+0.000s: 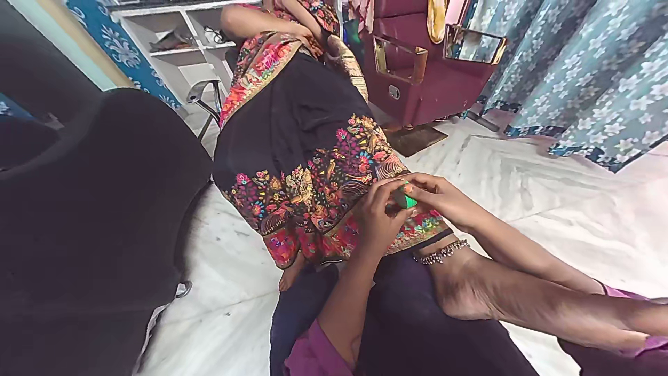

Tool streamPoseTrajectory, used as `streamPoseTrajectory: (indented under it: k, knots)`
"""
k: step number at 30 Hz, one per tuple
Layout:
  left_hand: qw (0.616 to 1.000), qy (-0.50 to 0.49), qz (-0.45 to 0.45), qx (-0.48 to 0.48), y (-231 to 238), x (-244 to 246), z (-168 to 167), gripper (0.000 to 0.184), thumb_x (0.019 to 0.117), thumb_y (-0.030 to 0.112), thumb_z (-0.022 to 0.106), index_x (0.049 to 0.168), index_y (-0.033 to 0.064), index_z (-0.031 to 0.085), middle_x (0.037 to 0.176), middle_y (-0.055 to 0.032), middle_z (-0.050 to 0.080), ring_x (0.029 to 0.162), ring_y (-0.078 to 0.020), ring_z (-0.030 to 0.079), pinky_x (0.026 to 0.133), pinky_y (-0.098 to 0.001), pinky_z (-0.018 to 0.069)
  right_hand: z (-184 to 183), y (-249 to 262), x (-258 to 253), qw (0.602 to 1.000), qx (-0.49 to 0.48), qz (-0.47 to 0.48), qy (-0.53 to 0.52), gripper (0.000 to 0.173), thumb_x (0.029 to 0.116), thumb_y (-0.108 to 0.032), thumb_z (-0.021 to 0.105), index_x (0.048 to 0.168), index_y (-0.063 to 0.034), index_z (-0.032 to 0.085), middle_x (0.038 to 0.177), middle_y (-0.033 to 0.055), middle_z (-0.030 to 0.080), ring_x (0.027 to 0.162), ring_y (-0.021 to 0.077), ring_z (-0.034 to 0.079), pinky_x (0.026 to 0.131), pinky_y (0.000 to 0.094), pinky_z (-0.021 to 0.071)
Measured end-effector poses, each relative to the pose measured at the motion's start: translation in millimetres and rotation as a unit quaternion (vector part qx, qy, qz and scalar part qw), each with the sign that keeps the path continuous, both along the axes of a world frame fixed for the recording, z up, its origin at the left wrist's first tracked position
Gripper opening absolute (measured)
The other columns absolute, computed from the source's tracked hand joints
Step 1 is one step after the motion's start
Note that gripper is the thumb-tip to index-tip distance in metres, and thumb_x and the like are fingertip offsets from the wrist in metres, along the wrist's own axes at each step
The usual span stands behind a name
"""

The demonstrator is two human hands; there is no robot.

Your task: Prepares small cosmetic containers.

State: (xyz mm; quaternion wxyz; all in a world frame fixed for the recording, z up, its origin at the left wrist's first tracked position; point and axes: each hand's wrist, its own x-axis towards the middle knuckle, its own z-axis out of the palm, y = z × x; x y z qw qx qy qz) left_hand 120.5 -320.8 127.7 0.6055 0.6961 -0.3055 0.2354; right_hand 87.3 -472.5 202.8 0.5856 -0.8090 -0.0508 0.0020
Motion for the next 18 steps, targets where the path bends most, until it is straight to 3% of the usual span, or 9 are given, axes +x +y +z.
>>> streamPoseTrajectory:
  k: [5, 10, 14, 18]
  knots:
    - [1.0, -0.011, -0.002, -0.01, -1.5, -0.4, -0.3, 0.051, 0.0758, 0.009, 0.087, 0.121, -0.0056, 0.068, 0.124, -0.0245, 0.065, 0.1, -0.023, 0.072, 0.083, -0.0307, 0.0611, 0.5, -4.0, 0.9, 1.0, 0.007, 0.007, -0.002, 0.023, 0.1014, -0.014, 0.06, 0.122, -0.0049, 0.062, 0.095, -0.002, 0.068, 0.077, 0.003, 0.068, 0.069, 0.0199, 0.0585]
    - [1.0, 0.004, -0.003, -0.018, 0.4, 0.3, 0.6, 0.054, 0.0757, 0.014, 0.087, 0.121, -0.0066, 0.067, 0.119, -0.0222, 0.067, 0.096, -0.019, 0.071, 0.084, -0.0293, 0.0602, -3.4, -9.2, 3.9, 0.997, -0.046, 0.043, -0.044, 0.041, 0.095, -0.024, 0.066, 0.131, -0.0055, 0.058, 0.109, -0.0026, 0.068, 0.088, 0.0001, 0.067, 0.078, 0.0176, 0.0565]
    - [0.997, 0.05, -0.042, -0.028, 2.8, 1.5, 0.6, 0.057, 0.0753, 0.01, 0.086, 0.124, -0.0089, 0.064, 0.118, -0.0221, 0.067, 0.1, -0.0193, 0.07, 0.087, -0.03, 0.0584, -3.0, -9.0, 2.3, 0.995, -0.07, 0.05, -0.053, 0.05, 0.0894, -0.022, 0.071, 0.133, -0.0047, 0.054, 0.116, 0.0021, 0.064, 0.093, 0.0025, 0.067, 0.079, 0.0185, 0.0575]
    - [0.993, 0.076, -0.076, -0.043, 2.8, 0.4, 3.2, 0.055, 0.076, 0.003, 0.083, 0.126, -0.0087, 0.063, 0.123, -0.0225, 0.066, 0.106, -0.02, 0.069, 0.09, -0.0302, 0.0583, -1.0, -8.4, -0.7, 0.998, -0.019, 0.042, -0.043, 0.05, 0.0834, -0.014, 0.076, 0.128, -0.0072, 0.054, 0.118, 0.0028, 0.063, 0.093, 0.0066, 0.069, 0.078, 0.0219, 0.0604]
